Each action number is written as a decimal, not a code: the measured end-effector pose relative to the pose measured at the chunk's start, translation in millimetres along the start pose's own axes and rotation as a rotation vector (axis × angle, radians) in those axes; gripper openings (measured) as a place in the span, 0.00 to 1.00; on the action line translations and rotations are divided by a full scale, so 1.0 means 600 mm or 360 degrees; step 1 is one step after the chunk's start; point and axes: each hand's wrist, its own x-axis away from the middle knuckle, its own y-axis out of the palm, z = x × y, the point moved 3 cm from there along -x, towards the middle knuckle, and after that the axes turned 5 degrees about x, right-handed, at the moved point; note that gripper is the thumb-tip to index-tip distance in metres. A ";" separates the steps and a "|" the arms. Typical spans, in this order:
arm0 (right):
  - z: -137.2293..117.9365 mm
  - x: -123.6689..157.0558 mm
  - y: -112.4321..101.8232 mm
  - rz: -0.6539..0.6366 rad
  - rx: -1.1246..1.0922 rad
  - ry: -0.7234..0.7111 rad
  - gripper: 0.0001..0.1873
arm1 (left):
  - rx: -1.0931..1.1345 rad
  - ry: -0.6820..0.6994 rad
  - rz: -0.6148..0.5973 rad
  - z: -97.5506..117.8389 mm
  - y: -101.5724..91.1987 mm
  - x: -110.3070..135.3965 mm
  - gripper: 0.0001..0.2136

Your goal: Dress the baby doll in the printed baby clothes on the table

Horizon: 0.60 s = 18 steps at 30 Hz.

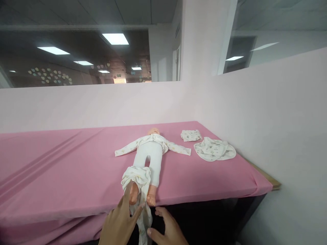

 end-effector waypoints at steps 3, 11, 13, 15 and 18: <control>0.006 -0.030 0.059 -0.0144 -0.0284 -0.0032 0.22 | -0.0044 0.0118 0.0007 -0.016 0.006 -0.017 0.17; -0.109 -0.012 0.007 -0.0117 0.0112 -0.0284 0.07 | 0.0223 -0.0179 0.0259 -0.061 -0.039 -0.039 0.14; -0.141 -0.011 -0.042 0.0074 0.0375 -0.0334 0.06 | 0.0258 -0.0272 0.0282 -0.066 -0.045 -0.041 0.15; -0.167 -0.025 -0.092 0.0327 0.0673 -0.0403 0.08 | 0.0312 -0.0343 0.0259 -0.067 -0.048 -0.043 0.16; -0.187 -0.066 -0.155 0.0645 0.0973 -0.0378 0.09 | 0.0419 -0.0381 0.0240 -0.064 -0.052 -0.044 0.14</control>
